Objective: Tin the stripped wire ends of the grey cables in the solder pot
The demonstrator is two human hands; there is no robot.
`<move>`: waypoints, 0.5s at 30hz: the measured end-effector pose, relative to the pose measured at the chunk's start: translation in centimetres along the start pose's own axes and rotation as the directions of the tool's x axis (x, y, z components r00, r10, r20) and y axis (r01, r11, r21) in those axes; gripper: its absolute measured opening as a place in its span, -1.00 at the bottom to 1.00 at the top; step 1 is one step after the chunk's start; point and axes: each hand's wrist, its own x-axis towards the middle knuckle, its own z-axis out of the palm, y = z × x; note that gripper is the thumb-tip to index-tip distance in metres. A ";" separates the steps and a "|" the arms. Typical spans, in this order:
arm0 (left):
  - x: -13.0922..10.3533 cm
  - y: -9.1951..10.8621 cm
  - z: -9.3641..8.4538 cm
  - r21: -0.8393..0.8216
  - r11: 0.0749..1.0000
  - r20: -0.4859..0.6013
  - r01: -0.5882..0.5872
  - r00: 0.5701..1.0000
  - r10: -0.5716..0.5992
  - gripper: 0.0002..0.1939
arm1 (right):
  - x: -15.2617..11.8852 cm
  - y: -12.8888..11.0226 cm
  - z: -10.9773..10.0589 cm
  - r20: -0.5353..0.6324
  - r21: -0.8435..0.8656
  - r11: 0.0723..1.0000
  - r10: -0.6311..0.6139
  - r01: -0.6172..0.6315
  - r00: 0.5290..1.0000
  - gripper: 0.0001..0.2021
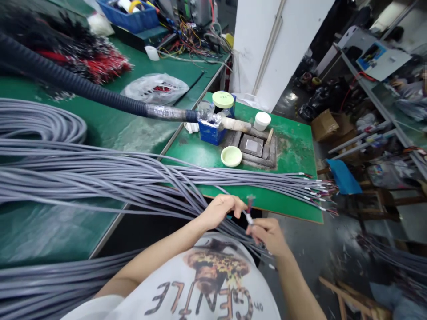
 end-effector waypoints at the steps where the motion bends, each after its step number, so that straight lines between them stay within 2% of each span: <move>1: 0.3 0.3 -0.5 0.160 0.985 -0.004 -0.064 0.998 0.065 -0.48 | -1.6 1.2 -1.4 -0.143 -0.019 0.999 0.043 -0.046 0.989 -0.56; 2: 0.6 0.5 -1.1 0.341 0.930 -0.012 -0.137 0.989 0.150 -0.55 | -3.3 2.4 -2.9 -0.294 -0.053 0.992 0.097 -0.118 0.951 -0.54; 3: 0.9 0.7 -1.6 0.523 0.828 -0.009 -0.201 0.971 0.241 -0.63 | -5.0 3.6 -4.5 -0.421 -0.119 0.968 0.153 -0.222 0.894 -0.53; 4: 1.4 0.8 -2.2 0.681 0.691 0.010 -0.243 0.946 0.324 -0.68 | -6.6 4.7 -5.9 -0.519 -0.213 0.905 0.214 -0.367 0.827 -0.55; 6: 2.4 0.7 -2.9 0.882 0.391 0.079 -0.264 0.899 0.431 -0.73 | -9.1 6.4 -7.9 -0.645 -0.350 0.706 0.294 -0.615 0.705 -0.58; 7: 3.0 0.5 -3.0 0.930 0.266 0.112 -0.253 0.885 0.452 -0.74 | -9.9 6.9 -8.4 -0.662 -0.377 0.646 0.312 -0.663 0.681 -0.59; 8: 3.7 0.3 -3.1 0.957 0.164 0.138 -0.237 0.875 0.463 -0.75 | -10.2 7.1 -8.4 -0.653 -0.394 0.620 0.331 -0.678 0.681 -0.60; 9: 4.3 0.1 -3.0 0.972 0.085 0.157 -0.221 0.869 0.468 -0.76 | -10.1 7.1 -7.9 -0.615 -0.394 0.638 0.351 -0.661 0.706 -0.60; 11: 5.6 -0.4 -2.7 0.981 -0.014 0.176 -0.192 0.867 0.467 -0.82 | -8.6 6.3 -5.9 -0.464 -0.346 0.754 0.380 -0.559 0.800 -0.59; 13: 6.4 -0.5 -2.2 0.984 -0.053 0.174 -0.169 0.871 0.460 -0.86 | -6.1 5.0 -3.0 -0.255 -0.222 0.876 0.373 -0.429 0.892 -0.58; 15: 6.6 -0.2 -1.8 0.984 -0.048 0.174 -0.171 0.871 0.460 -0.86 | -3.2 3.6 -0.2 -0.086 -0.060 0.945 0.317 -0.322 0.945 -0.61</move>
